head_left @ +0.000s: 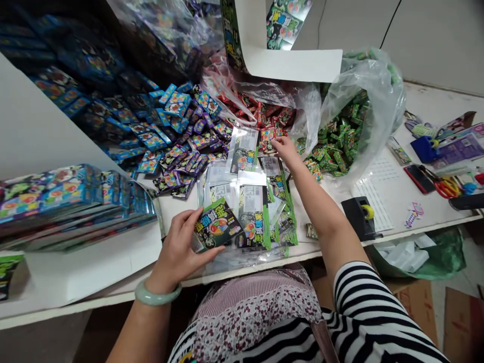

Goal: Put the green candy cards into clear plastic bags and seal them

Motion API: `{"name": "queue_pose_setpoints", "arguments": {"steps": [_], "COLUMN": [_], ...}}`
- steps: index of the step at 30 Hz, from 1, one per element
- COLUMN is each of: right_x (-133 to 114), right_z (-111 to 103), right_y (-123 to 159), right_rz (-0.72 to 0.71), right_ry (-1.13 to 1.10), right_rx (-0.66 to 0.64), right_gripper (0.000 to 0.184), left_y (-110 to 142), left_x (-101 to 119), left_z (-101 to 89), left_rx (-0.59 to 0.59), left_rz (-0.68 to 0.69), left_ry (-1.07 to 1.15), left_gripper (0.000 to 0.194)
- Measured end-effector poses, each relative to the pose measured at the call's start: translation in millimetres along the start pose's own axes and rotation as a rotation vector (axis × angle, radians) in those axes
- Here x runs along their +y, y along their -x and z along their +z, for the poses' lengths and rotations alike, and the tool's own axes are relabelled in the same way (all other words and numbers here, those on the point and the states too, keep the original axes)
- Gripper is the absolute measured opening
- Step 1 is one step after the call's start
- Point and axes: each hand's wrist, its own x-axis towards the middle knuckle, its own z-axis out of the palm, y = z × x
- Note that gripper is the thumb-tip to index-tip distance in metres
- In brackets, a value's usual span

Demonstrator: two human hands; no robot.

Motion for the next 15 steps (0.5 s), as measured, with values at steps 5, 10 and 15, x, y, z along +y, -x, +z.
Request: {"name": "queue_pose_setpoints", "arguments": {"steps": [5,10,15], "right_x": [9,24,26], "right_z": [-19,-31,-26], "right_y": [75,132,174], "right_rz": [-0.011,-0.443,-0.678], "right_ry": [-0.418,-0.138,0.500], "right_rx": [-0.290,-0.325,-0.170], "right_gripper": [0.032,0.024,0.029], "left_y": [0,5,6], "left_x": [7,6,9], "left_z": [3.0,0.2,1.0], "left_rx": [-0.021,0.007,0.006], "left_rz": [-0.016,-0.026,-0.040], "left_ry": [0.029,0.017,-0.001], "left_gripper": [0.093,0.091,0.091]}}
